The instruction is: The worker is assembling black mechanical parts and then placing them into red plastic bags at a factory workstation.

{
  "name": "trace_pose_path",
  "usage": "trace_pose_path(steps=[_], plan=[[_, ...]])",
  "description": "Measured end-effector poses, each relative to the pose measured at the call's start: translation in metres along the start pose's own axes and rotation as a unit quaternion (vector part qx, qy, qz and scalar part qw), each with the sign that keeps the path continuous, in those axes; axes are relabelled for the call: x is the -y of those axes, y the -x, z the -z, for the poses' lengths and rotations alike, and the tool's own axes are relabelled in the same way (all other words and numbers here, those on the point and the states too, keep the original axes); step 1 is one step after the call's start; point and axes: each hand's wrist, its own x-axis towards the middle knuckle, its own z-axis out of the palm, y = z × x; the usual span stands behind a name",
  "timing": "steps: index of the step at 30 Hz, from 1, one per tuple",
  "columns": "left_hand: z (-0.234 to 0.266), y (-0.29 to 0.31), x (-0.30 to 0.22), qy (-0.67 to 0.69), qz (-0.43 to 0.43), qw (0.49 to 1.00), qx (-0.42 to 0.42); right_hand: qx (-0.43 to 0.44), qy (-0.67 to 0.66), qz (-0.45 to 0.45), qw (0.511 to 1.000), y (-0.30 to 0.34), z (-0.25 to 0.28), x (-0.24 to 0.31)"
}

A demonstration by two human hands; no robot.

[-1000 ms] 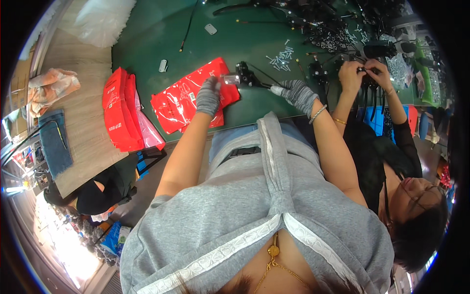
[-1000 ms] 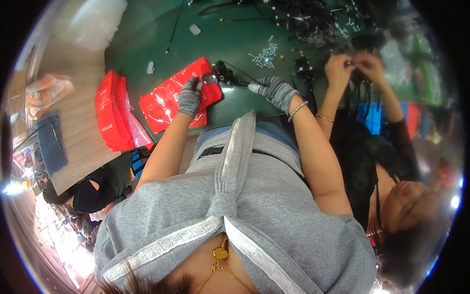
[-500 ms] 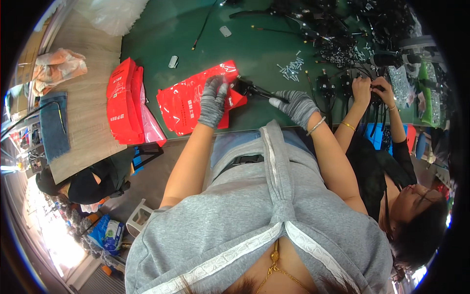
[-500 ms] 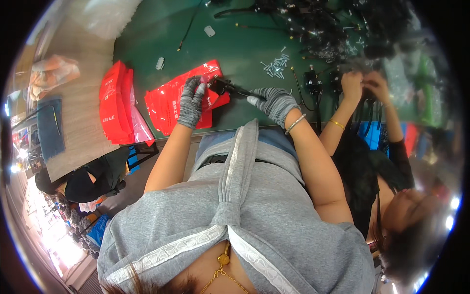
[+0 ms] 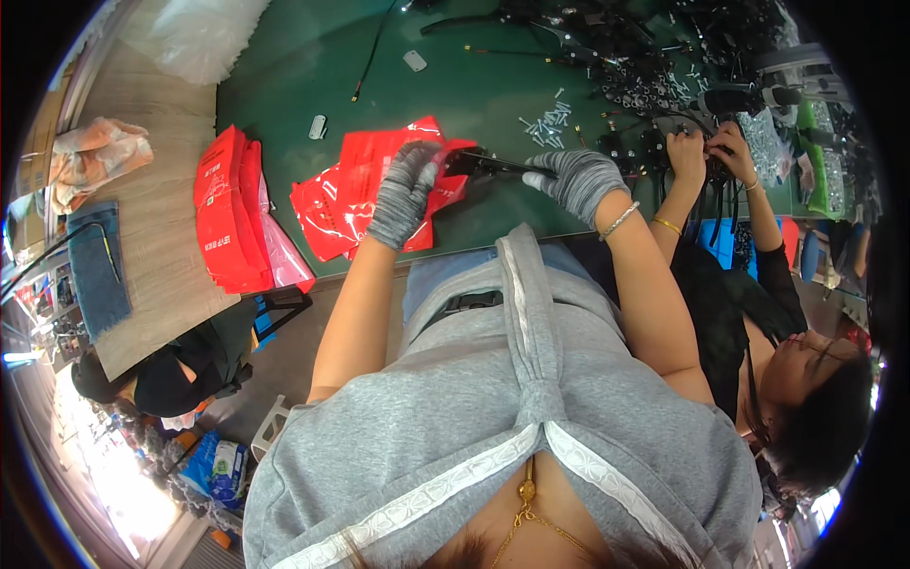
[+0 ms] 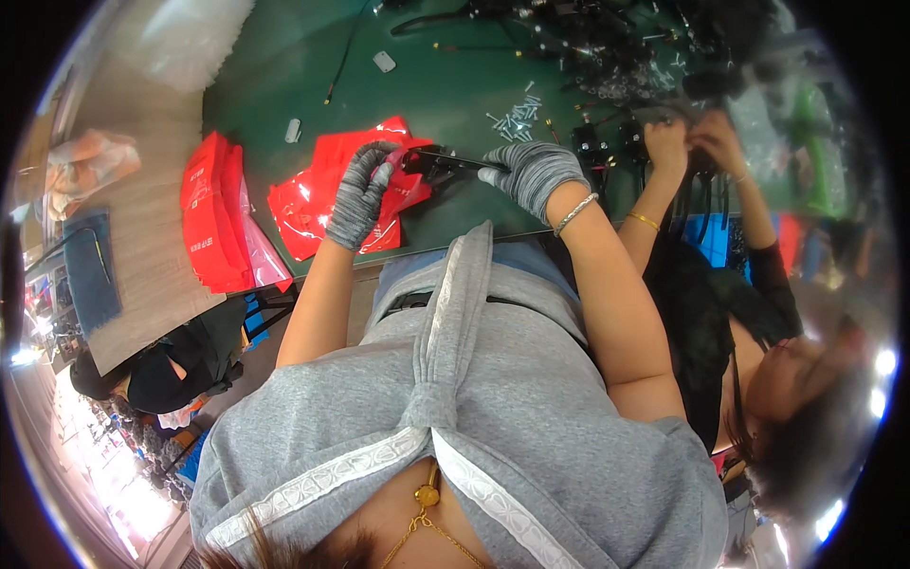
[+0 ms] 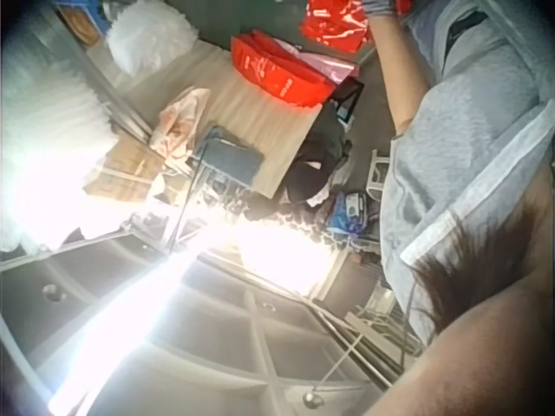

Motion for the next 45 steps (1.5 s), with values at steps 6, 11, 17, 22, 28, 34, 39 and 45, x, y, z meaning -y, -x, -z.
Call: trace_pose_path(steps=[6,11,17,22,28,34,39,45], plan=[[-0.005,-0.015,-0.022,-0.041,-0.003,0.997,-0.066,-0.013,0.041,0.081,0.996,-0.003,0.001,0.017],[-0.004,-0.018,-0.060,-0.255,-0.165,0.951,0.061,0.035,-0.043,-0.014,0.998,-0.019,0.002,0.045],[0.001,-0.022,-0.062,-0.402,-0.213,0.886,-0.092,-0.010,-0.329,0.028,0.944,-0.027,-0.009,0.060],[0.010,-0.020,-0.062,-0.355,-0.153,0.915,-0.112,-0.039,-0.249,0.074,0.965,-0.008,0.009,0.073],[0.011,-0.012,-0.101,-0.180,-0.092,0.976,-0.082,-0.125,-0.330,0.066,0.933,-0.016,0.007,0.099],[0.138,-0.069,-0.045,0.220,0.089,0.920,-0.311,-0.435,-0.413,0.069,0.797,-0.052,-0.003,0.063],[0.218,-0.106,-0.040,-0.021,-0.035,0.925,-0.378,-0.540,-0.246,-0.263,0.760,-0.026,-0.057,-0.050],[0.181,-0.161,-0.014,-0.013,-0.077,0.928,-0.365,-0.269,-0.197,-0.512,0.791,-0.009,-0.092,-0.082]])
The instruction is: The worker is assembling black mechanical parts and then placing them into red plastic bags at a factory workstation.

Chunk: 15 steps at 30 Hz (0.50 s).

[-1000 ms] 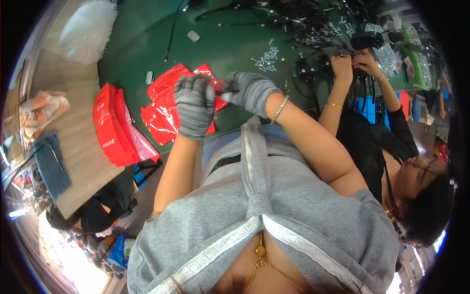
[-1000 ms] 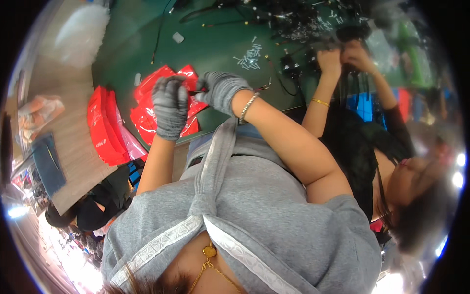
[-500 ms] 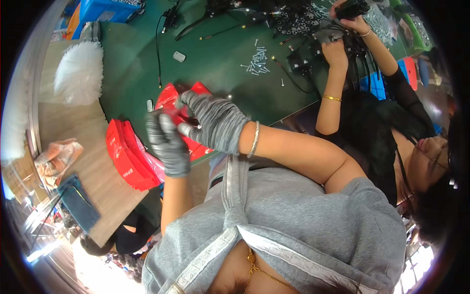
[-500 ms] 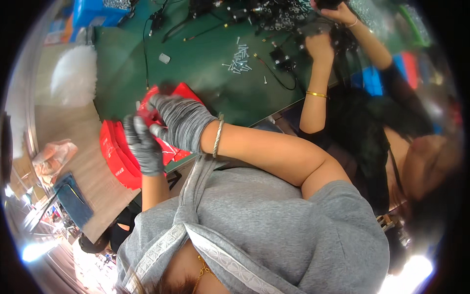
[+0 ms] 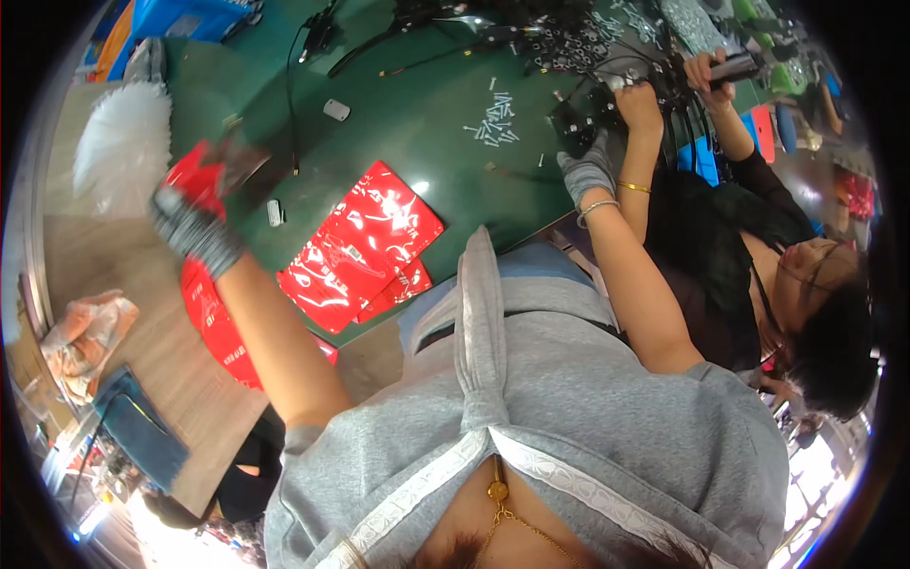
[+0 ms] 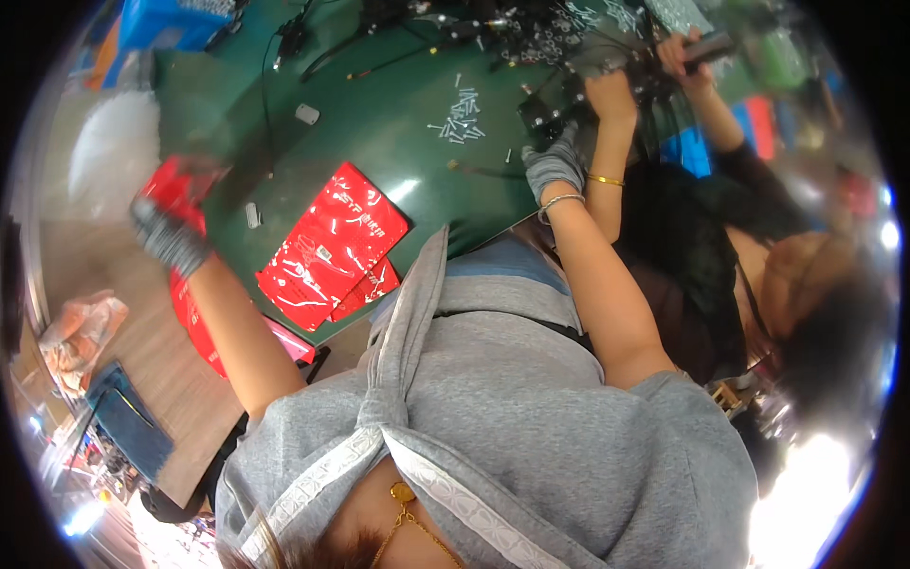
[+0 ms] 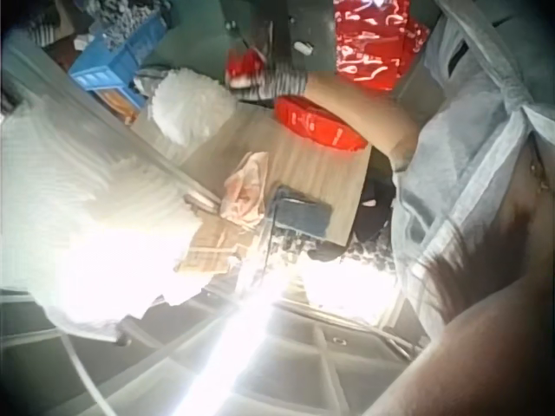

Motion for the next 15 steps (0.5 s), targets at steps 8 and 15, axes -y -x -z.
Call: trace_pose_path(steps=[8,15], plan=[[-0.047,0.158,0.053,-0.253,-0.006,0.958,0.135,0.000,0.126,-0.021,0.992,-0.019,-0.021,-0.029],[-0.053,0.251,0.045,-0.354,0.085,0.864,0.347,0.129,-0.195,-0.110,0.966,-0.017,-0.004,-0.009]])
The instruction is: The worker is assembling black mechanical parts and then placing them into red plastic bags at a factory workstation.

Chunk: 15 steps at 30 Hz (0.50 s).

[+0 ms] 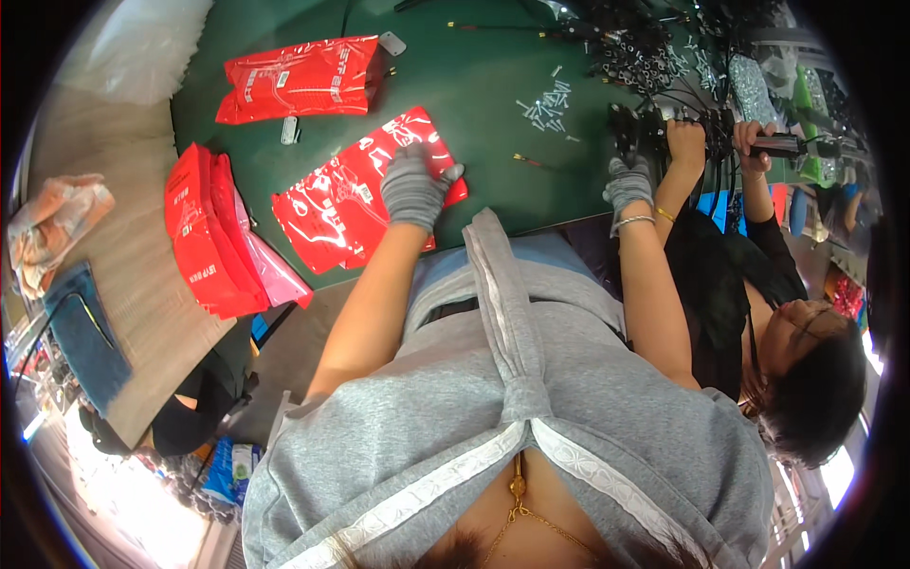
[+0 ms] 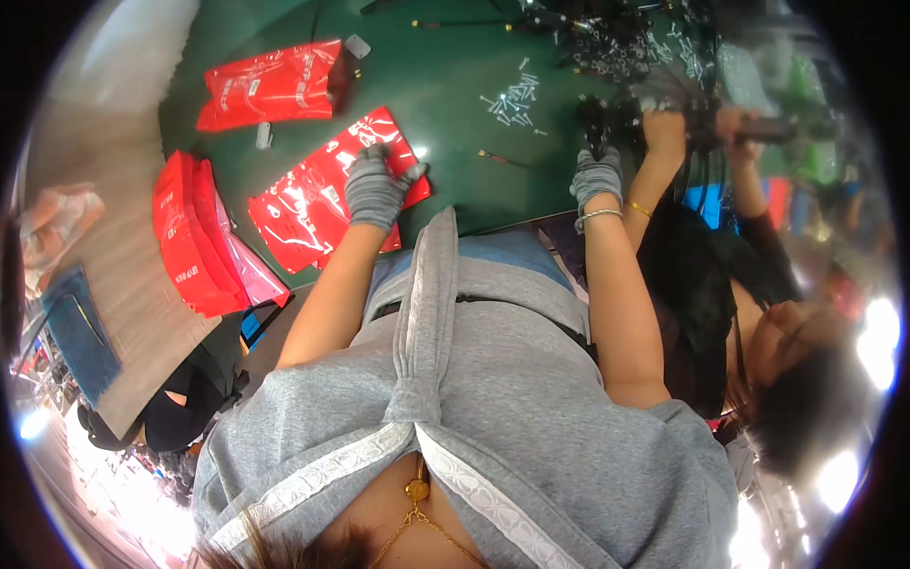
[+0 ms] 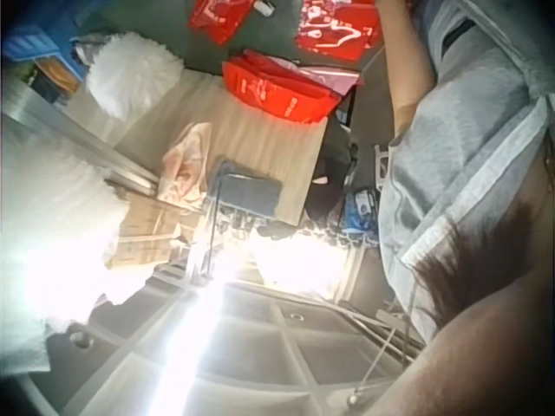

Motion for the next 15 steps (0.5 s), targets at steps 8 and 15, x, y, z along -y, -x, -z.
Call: trace_pose_path(steps=[8,15], plan=[[-0.001,-0.008,-0.001,-0.056,-0.028,0.997,0.054,0.219,-0.025,0.283,0.933,0.060,0.036,0.064],[0.002,-0.003,0.017,0.099,0.011,0.995,0.020,0.124,0.341,0.374,0.854,0.081,0.018,0.074]])
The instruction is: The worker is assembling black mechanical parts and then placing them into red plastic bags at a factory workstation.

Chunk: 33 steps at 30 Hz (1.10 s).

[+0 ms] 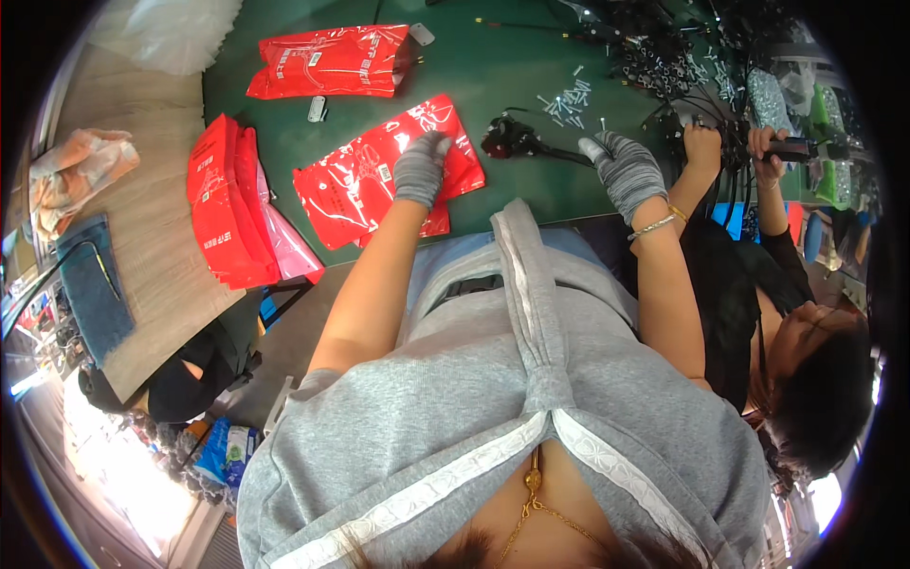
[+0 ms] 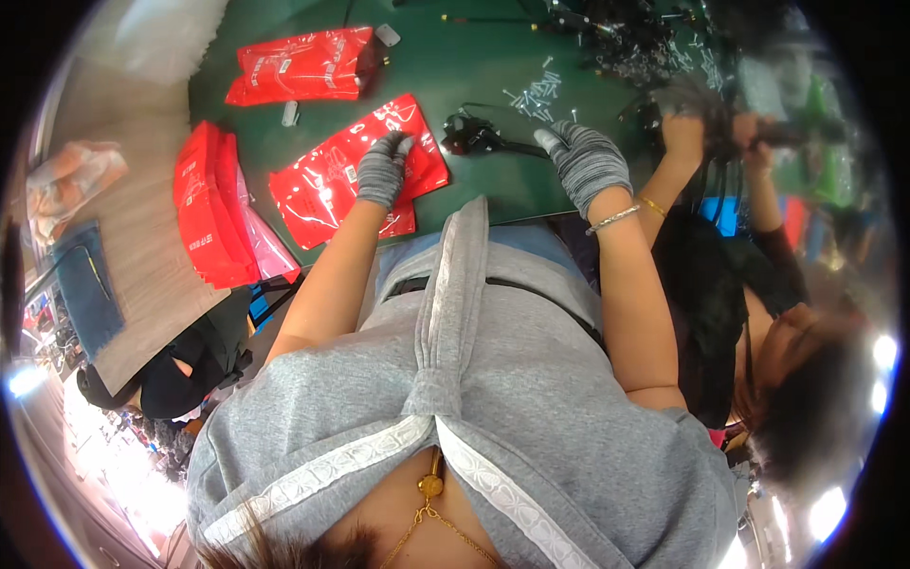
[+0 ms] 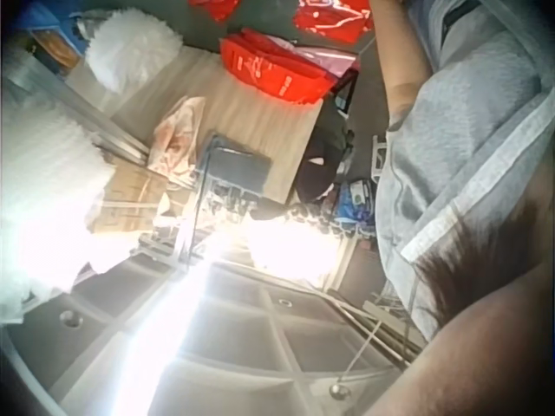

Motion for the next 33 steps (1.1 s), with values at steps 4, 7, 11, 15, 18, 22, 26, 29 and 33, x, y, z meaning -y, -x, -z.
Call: trace_pose_path(steps=[4,7,11,15,18,22,26,29,33], plan=[[-0.010,0.001,0.033,0.059,-0.003,0.998,0.001,0.119,-0.057,-0.051,0.990,-0.006,0.006,0.006],[-0.005,0.011,0.029,0.117,0.025,0.993,0.019,0.132,-0.083,-0.028,0.987,-0.001,0.006,0.009],[0.011,0.026,0.005,0.190,0.045,0.981,0.009,0.139,-0.134,-0.034,0.981,-0.001,-0.004,0.007],[0.031,0.040,-0.009,0.228,0.055,0.972,-0.003,0.129,-0.180,-0.010,0.975,0.005,-0.016,0.010],[0.042,0.047,-0.018,0.248,0.028,0.968,0.008,0.123,-0.183,0.005,0.975,0.009,-0.024,0.008],[0.051,0.047,-0.017,0.283,-0.004,0.958,-0.038,0.094,-0.213,0.103,0.967,0.021,-0.019,0.021],[0.067,0.047,-0.040,0.368,-0.073,0.927,-0.022,0.071,-0.196,0.177,0.962,0.028,-0.020,0.029],[0.089,0.057,-0.071,0.439,-0.026,0.898,0.013,0.064,-0.128,0.176,0.974,0.027,-0.017,0.031],[0.092,0.059,-0.081,0.382,-0.071,0.921,-0.027,0.048,-0.013,0.199,0.979,0.028,-0.006,0.047]])
